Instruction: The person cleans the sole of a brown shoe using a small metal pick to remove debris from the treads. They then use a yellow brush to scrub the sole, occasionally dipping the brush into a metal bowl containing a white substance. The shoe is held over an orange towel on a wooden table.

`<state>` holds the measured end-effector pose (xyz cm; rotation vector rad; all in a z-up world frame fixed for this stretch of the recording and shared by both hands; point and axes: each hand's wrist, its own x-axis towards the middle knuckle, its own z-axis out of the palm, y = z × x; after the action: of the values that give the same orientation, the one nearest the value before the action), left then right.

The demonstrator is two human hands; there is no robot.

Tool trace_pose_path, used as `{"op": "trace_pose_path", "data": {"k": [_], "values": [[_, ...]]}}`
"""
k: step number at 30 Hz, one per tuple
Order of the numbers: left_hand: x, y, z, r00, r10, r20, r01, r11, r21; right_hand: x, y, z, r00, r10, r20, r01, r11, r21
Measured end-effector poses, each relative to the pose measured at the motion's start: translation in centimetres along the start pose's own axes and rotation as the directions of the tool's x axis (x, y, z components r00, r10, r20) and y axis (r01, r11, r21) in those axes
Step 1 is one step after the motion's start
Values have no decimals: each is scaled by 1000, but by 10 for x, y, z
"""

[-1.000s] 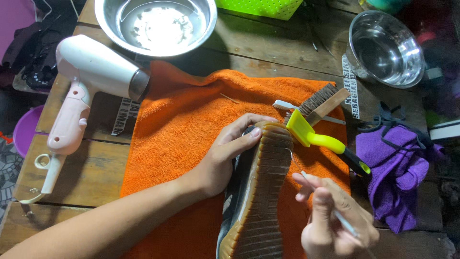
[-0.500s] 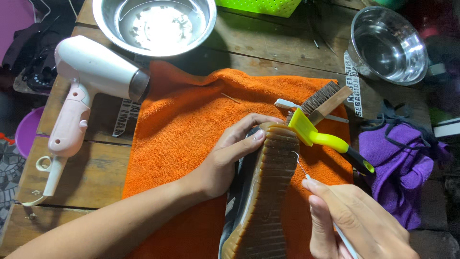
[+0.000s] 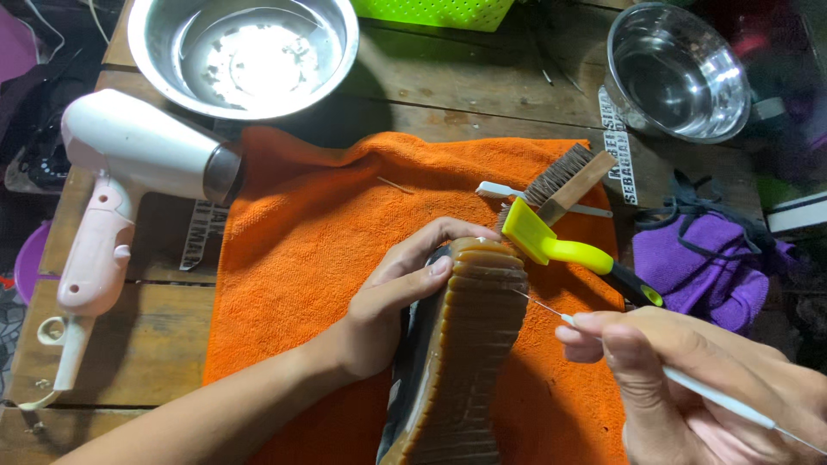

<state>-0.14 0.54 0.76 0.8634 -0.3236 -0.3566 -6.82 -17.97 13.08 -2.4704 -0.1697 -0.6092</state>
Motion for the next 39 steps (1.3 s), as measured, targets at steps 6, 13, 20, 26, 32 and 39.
{"op": "trace_pose_path", "data": {"k": [6,13,20,26,32,39], "values": [[0,-7,-5,1000,-13,7,13,999,-29,-1,12,6,998,53,30,-56,994,90],[0,-1,-4,1000,-12,10,12,1000,4,11,19,-2,990,-30,138,17,995,99],[0,-2,-4,1000,-8,4,8,999,33,2,28,-7,991,-72,114,59,992,113],[2,-1,-4,1000,-3,8,3,1000,22,13,20,-6,984,-51,169,44,998,45],[0,-1,-3,1000,-16,5,16,1000,12,7,26,-1,990,-23,136,12,996,83],[0,-2,-4,1000,-22,5,22,1000,15,19,17,0,985,-24,169,9,996,91]]}}
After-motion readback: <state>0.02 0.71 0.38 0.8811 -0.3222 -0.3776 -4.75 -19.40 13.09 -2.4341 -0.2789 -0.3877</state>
